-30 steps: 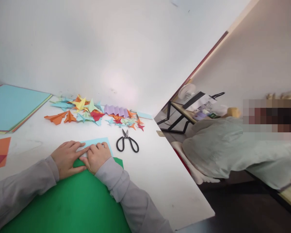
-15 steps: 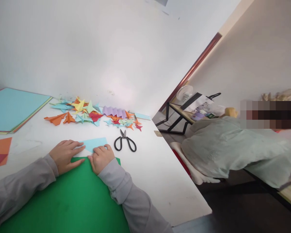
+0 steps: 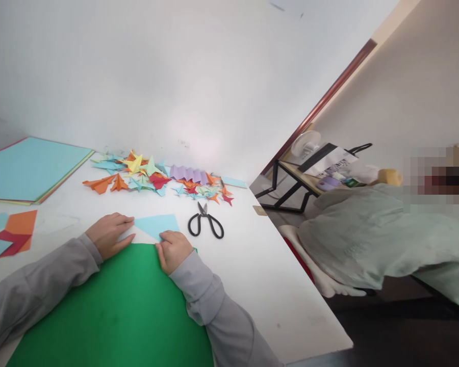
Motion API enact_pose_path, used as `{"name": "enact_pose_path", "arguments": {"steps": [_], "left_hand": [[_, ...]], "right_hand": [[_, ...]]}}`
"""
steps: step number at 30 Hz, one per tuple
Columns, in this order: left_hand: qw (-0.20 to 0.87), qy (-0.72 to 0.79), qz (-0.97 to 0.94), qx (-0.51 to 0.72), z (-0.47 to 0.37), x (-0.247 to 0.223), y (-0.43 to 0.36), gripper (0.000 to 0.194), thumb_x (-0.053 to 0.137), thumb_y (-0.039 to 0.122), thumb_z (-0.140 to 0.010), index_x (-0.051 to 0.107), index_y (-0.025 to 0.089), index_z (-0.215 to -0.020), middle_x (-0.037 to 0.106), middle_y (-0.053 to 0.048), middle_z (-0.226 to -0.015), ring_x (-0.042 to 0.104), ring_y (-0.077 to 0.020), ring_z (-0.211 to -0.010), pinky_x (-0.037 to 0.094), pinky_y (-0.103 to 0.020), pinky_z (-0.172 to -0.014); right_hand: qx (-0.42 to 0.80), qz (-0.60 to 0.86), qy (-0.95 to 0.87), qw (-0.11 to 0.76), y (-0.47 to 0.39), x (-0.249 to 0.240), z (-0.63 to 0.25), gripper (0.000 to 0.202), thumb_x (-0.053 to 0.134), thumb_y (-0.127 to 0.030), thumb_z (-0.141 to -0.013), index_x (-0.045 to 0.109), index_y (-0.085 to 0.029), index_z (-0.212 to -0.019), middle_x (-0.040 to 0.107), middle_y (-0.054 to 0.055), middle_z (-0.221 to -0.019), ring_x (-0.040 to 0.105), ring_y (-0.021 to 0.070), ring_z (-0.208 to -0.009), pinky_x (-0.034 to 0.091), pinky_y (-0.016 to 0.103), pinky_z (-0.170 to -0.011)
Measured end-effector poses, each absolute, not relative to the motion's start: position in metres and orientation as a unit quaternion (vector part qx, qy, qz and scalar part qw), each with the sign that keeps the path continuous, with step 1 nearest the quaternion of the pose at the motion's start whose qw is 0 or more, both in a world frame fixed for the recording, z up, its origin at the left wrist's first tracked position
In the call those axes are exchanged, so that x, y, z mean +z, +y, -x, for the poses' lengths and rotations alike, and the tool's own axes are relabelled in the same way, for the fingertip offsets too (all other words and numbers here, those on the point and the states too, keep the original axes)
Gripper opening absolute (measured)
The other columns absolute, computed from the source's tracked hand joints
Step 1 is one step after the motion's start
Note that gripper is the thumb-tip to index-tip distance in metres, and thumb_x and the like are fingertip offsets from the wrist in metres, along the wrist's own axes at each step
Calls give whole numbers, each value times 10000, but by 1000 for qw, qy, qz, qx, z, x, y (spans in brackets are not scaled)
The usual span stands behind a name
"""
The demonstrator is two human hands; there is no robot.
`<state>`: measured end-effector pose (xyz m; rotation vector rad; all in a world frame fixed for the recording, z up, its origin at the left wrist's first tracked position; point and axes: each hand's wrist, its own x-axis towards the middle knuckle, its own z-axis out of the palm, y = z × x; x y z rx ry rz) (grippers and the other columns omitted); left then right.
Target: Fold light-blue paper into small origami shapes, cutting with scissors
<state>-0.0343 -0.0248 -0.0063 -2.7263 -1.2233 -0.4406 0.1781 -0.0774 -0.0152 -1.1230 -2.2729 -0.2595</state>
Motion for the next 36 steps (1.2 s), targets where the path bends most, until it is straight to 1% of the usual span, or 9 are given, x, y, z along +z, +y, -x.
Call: {"name": "enact_pose_path", "arguments": {"steps": [6, 13, 17, 23, 26, 28, 29, 32, 36], "left_hand": [[51, -397, 901, -165, 36, -9, -23, 325, 425, 326, -783, 622, 136, -958, 622, -100, -1023, 545, -229, -910, 431, -348, -798], [68, -385, 903, -179, 38, -8, -21, 307, 441, 298, -779, 642, 107, -913, 643, -105, -1002, 556, -236, -896, 451, -360, -755], [110, -391, 897, -177, 39, -6, -21, 276, 456, 294, -767, 668, 129, -829, 651, -101, -991, 565, -246, -860, 460, -374, -710], [200, -425, 860, -197, 46, -4, -18, 285, 476, 292, -753, 659, 109, -633, 632, -155, -1008, 560, -285, -860, 443, -407, -698], [221, -390, 865, -224, 47, -3, -16, 271, 499, 316, -758, 657, 97, -738, 625, -148, -1030, 548, -282, -894, 436, -396, -718], [216, -324, 891, -234, 46, -5, -12, 257, 506, 295, -773, 635, 106, -890, 633, -124, -1018, 553, -245, -884, 435, -359, -717], [209, -286, 905, -236, 45, -7, -11, 233, 502, 269, -783, 626, 121, -914, 646, -104, -986, 560, -222, -858, 434, -335, -701], [195, -211, 930, -227, 43, -12, -6, 170, 469, 218, -813, 623, 153, -842, 667, -64, -851, 560, -169, -743, 413, -288, -630], [189, -217, 934, -211, 40, -14, -8, 166, 438, 130, -809, 603, 147, -810, 636, -76, -754, 535, -159, -704, 380, -293, -617]], "right_hand": [[-130, 413, -838, 333, -81, -14, -185, 254, 435, -167, -792, 612, -130, -614, 681, 117, -778, 621, 204, -768, 505, 326, -701], [-170, 376, -861, 297, -86, -9, -193, 211, 484, -155, -770, 602, -130, -597, 678, 92, -764, 609, 195, -719, 481, 325, -641], [-199, 357, -870, 274, -87, -8, -191, 189, 496, -155, -766, 603, -114, -615, 664, 100, -746, 590, 193, -697, 463, 328, -622], [-198, 360, -865, 288, -84, -11, -191, 172, 509, -153, -767, 580, -129, -612, 654, 94, -731, 580, 185, -697, 459, 325, -632], [-183, 359, -861, 309, -81, -14, -192, 180, 519, -153, -765, 565, -138, -592, 653, 92, -721, 583, 181, -690, 467, 322, -638], [-168, 360, -858, 327, -78, -16, -193, 181, 526, -157, -766, 564, -144, -589, 660, 91, -729, 588, 175, -691, 475, 316, -650], [-161, 360, -856, 335, -76, -17, -194, 177, 530, -160, -766, 566, -147, -593, 664, 90, -737, 590, 173, -695, 478, 311, -657], [-143, 362, -850, 355, -71, -19, -196, 149, 544, -176, -765, 582, -153, -622, 672, 86, -754, 595, 166, -708, 483, 293, -674], [-151, 376, -850, 337, -68, -16, -194, 94, 548, -218, -775, 609, -149, -754, 673, 73, -778, 589, 162, -702, 466, 287, -662]]}}
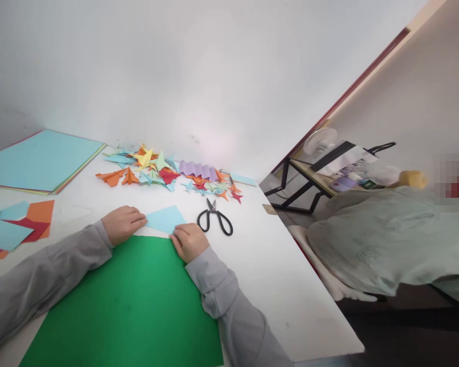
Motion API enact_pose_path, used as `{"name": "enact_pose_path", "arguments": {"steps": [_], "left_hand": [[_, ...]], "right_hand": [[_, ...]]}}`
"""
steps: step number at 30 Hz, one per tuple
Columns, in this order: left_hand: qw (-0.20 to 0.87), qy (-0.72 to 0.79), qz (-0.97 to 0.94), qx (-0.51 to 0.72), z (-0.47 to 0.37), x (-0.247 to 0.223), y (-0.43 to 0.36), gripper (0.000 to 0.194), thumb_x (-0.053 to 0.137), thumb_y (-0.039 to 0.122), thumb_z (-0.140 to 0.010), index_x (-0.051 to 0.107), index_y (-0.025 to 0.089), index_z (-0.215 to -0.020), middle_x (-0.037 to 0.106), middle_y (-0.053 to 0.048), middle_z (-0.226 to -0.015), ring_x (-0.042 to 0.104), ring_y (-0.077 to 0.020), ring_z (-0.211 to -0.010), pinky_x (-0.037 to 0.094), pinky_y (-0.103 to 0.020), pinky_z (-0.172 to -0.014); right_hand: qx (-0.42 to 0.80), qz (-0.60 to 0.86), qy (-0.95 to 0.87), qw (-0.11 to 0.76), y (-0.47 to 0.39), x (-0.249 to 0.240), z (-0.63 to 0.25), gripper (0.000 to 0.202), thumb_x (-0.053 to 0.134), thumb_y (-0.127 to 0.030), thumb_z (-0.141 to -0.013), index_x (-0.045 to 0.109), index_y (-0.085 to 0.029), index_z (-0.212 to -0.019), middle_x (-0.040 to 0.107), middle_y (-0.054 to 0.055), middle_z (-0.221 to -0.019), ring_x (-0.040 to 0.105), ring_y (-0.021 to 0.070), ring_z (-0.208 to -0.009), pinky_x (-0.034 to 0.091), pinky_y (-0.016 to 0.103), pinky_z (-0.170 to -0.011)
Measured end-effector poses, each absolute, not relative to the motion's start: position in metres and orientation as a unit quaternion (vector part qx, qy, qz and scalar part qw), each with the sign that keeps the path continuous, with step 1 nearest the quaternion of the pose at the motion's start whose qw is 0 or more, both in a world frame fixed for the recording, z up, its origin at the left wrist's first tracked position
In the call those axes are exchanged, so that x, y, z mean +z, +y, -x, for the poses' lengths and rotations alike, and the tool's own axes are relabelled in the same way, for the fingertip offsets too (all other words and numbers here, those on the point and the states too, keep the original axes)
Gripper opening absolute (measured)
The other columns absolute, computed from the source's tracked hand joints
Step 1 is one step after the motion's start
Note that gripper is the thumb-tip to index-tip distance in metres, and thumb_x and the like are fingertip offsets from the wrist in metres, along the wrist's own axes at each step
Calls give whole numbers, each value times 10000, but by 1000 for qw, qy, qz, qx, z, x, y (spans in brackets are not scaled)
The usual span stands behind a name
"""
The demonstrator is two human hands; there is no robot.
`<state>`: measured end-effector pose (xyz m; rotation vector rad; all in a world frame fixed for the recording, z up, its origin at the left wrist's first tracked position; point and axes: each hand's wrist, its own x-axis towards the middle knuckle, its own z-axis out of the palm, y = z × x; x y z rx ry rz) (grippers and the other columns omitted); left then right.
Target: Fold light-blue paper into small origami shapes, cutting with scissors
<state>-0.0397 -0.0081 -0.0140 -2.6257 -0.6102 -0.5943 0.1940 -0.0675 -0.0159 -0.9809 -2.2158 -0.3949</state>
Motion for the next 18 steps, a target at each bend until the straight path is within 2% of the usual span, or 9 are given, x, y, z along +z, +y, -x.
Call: {"name": "enact_pose_path", "arguments": {"steps": [3, 6, 8, 12, 18], "left_hand": [[198, -224, 928, -225, 34, -11, -14, 180, 421, 102, -801, 588, 140, -749, 593, -74, -666, 512, -157, -666, 367, -310, -628], [229, -208, 918, -250, 28, -5, -21, 195, 409, 114, -801, 569, 141, -694, 559, -58, -615, 495, -155, -642, 360, -327, -646], [247, -202, 909, -267, 24, 0, -26, 199, 417, 137, -801, 555, 144, -658, 550, -50, -605, 489, -156, -642, 356, -331, -646], [273, -200, 898, -280, 21, 5, -32, 223, 438, 129, -793, 521, 146, -587, 520, -32, -553, 472, -152, -614, 347, -324, -612], [270, -186, 893, -309, 22, 2, -30, 229, 414, 94, -794, 529, 145, -602, 530, -31, -558, 475, -150, -615, 352, -326, -611]], "right_hand": [[-191, 403, -855, 265, -64, -10, -184, 173, 532, -276, -793, 598, -155, -898, 662, 74, -860, 573, 172, -723, 429, 309, -661], [-231, 384, -865, 224, -57, -6, -168, 140, 467, -202, -832, 585, -178, -905, 653, 42, -794, 560, 161, -756, 382, 330, -730], [-247, 365, -871, 218, -53, -4, -156, 164, 420, -139, -845, 580, -171, -835, 639, 30, -725, 549, 146, -734, 360, 333, -747], [-240, 333, -885, 217, -48, -4, -144, 200, 394, -132, -840, 558, -152, -728, 610, 35, -656, 535, 142, -713, 352, 331, -733], [-231, 308, -881, 274, -47, -4, -156, 169, 416, -120, -784, 571, -137, -850, 648, 57, -743, 548, 158, -748, 366, 339, -717]]}}
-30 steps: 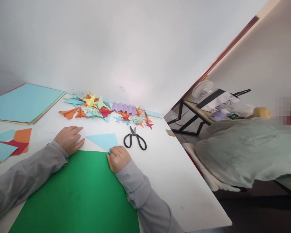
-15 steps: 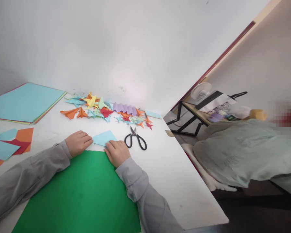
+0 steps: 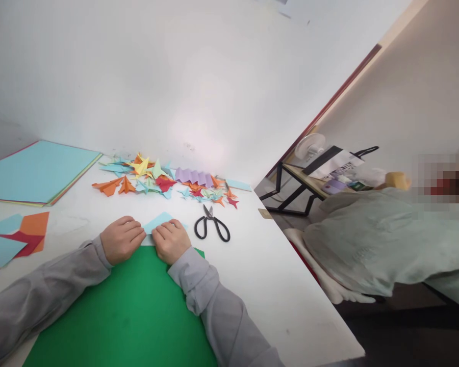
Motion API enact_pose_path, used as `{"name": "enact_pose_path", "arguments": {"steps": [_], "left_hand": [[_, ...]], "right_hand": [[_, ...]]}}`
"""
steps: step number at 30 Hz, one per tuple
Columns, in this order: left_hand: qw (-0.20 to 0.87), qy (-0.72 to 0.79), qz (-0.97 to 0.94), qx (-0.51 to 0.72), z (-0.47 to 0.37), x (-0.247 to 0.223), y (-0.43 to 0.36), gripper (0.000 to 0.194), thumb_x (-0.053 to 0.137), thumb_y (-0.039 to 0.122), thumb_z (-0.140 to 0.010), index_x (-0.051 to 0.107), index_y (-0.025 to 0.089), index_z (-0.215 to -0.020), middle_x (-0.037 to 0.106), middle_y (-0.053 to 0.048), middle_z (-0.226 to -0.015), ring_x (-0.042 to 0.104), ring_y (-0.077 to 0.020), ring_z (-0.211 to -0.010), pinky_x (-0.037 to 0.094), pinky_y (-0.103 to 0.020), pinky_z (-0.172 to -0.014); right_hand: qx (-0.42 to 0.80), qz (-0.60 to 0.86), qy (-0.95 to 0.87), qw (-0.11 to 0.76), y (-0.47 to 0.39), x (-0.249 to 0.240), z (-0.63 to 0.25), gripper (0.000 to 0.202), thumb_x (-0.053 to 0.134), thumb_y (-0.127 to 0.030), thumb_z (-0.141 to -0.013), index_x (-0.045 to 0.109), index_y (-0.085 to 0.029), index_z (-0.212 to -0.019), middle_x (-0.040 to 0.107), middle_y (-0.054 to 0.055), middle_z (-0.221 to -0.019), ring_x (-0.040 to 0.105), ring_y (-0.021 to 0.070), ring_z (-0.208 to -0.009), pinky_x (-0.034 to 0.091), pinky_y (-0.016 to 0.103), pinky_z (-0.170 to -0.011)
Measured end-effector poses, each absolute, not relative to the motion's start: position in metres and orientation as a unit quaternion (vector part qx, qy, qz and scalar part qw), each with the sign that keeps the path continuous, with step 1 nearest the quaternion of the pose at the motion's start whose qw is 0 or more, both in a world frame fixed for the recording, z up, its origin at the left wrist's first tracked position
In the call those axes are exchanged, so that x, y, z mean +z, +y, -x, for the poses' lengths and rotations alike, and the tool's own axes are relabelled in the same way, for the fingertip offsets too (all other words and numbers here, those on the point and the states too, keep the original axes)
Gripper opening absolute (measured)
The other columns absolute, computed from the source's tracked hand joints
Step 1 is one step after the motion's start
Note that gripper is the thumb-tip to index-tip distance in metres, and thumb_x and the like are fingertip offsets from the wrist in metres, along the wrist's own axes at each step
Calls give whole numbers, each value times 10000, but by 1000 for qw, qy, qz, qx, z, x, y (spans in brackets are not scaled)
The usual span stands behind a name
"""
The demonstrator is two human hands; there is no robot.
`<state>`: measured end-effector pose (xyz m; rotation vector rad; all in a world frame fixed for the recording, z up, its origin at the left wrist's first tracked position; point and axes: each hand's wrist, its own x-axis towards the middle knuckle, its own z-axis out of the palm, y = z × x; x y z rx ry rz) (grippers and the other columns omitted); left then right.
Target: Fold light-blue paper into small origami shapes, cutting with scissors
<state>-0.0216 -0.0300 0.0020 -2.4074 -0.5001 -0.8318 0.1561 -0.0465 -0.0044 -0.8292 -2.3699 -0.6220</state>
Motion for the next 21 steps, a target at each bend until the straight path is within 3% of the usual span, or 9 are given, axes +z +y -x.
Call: {"name": "enact_pose_path", "arguments": {"steps": [10, 17, 21], "left_hand": [[201, -196, 906, -316, 30, 2, -29, 224, 389, 108, -774, 528, 165, -609, 523, -40, -553, 476, -148, -614, 345, -326, -613], [245, -215, 891, -317, 43, 9, -28, 207, 416, 92, -746, 539, 161, -595, 539, -50, -548, 486, -151, -607, 344, -321, -587], [278, -214, 890, -293, 31, 12, -35, 194, 427, 108, -750, 542, 156, -601, 529, -49, -528, 483, -159, -586, 348, -325, -568]], "right_hand": [[-226, 292, -883, 289, -46, -4, -163, 149, 445, -148, -774, 576, -155, -846, 675, 45, -787, 567, 155, -777, 371, 342, -755], [-264, 460, -771, 353, -40, -4, -194, 151, 457, -111, -759, 561, -163, -662, 637, 49, -600, 552, 160, -616, 373, 339, -671], [-221, 377, -838, 326, -50, -1, -171, 195, 472, -147, -783, 576, -143, -948, 663, 88, -919, 560, 188, -887, 371, 351, -782]]}}
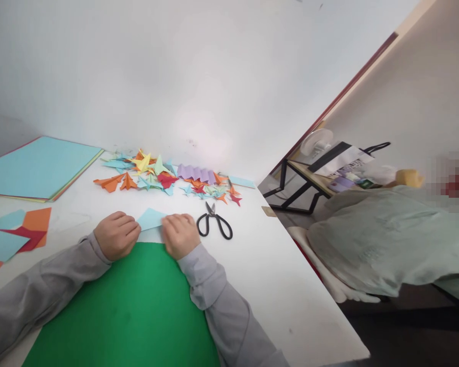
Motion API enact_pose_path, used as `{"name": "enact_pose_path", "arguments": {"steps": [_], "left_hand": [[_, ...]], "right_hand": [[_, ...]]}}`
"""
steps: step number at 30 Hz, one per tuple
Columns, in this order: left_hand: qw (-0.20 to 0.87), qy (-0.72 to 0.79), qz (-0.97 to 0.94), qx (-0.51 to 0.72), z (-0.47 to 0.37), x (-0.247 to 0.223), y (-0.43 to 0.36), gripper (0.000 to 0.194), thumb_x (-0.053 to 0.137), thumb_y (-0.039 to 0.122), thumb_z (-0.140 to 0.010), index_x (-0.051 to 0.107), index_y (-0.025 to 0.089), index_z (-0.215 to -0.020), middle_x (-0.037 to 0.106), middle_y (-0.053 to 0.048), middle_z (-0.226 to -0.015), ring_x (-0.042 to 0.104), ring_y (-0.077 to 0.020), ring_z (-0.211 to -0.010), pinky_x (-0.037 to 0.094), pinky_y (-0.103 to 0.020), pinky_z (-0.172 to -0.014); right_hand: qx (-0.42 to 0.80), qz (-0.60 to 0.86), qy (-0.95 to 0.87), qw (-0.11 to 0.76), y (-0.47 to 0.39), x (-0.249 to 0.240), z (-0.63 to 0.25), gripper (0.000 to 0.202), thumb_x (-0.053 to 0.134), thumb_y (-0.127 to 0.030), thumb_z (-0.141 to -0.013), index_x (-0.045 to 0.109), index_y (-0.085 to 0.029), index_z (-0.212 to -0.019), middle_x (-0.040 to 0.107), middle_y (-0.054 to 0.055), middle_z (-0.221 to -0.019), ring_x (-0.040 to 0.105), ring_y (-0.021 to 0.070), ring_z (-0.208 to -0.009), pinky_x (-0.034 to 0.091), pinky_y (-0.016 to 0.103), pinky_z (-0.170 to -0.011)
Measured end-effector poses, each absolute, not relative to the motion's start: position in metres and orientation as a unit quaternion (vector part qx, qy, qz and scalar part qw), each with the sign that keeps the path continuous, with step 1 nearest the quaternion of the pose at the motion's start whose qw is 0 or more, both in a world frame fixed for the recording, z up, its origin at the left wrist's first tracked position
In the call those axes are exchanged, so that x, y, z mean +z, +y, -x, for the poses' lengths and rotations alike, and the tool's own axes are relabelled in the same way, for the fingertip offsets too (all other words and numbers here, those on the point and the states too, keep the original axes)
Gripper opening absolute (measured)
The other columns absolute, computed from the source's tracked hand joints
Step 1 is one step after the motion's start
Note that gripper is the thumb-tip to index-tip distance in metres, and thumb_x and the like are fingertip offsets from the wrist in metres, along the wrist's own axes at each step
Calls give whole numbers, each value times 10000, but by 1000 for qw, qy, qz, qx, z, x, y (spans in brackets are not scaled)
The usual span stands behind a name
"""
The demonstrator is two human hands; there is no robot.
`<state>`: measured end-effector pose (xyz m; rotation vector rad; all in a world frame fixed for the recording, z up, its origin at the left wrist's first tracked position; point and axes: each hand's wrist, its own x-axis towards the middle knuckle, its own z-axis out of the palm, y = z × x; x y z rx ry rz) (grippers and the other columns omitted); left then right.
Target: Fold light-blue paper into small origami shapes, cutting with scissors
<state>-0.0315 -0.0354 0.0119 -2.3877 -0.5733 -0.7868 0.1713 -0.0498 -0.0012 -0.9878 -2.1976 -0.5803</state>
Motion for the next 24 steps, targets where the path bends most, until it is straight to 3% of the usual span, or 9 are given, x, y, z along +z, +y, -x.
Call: {"name": "enact_pose_path", "arguments": {"steps": [3, 8, 11, 15, 19, 24], "left_hand": [[266, -211, 891, -300, 21, 9, -41, 191, 416, 114, -768, 547, 149, -633, 537, -51, -553, 490, -157, -590, 352, -328, -573], [213, -217, 895, -327, 22, 4, -42, 203, 385, 146, -803, 552, 165, -687, 570, -56, -626, 516, -156, -642, 374, -335, -612], [222, -213, 891, -334, 28, 8, -41, 183, 403, 155, -798, 561, 171, -709, 592, -55, -660, 531, -158, -673, 377, -333, -618], [257, -205, 883, -336, 26, 17, -44, 140, 451, 223, -791, 572, 152, -787, 619, -89, -811, 541, -190, -774, 374, -350, -640], [271, -221, 876, -333, 17, 22, -49, 159, 449, 184, -792, 537, 159, -662, 536, -36, -579, 488, -159, -604, 340, -339, -575], [279, -203, 883, -318, 13, 18, -50, 174, 431, 135, -797, 537, 154, -661, 526, -40, -583, 472, -159, -612, 332, -336, -562]], "right_hand": [[-239, 302, -869, 310, -54, -4, -154, 174, 463, -116, -799, 593, -169, -901, 668, 45, -929, 557, 164, -892, 364, 340, -809], [-261, 314, -851, 331, -46, -6, -171, 199, 440, -83, -800, 601, -181, -863, 679, 37, -873, 564, 153, -859, 358, 348, -797], [-282, 342, -817, 368, -42, -1, -189, 202, 464, -74, -776, 601, -186, -874, 688, 33, -864, 566, 162, -813, 368, 343, -730], [-281, 309, -841, 345, -47, 2, -183, 186, 470, -74, -779, 600, -178, -863, 688, 27, -863, 568, 162, -798, 369, 350, -741], [-274, 289, -868, 297, -54, -1, -164, 156, 472, -122, -812, 606, -188, -860, 675, 27, -909, 557, 156, -851, 362, 353, -805], [-258, 293, -872, 296, -57, -3, -159, 144, 477, -127, -818, 607, -181, -850, 669, 37, -908, 555, 153, -862, 365, 353, -812]]}}
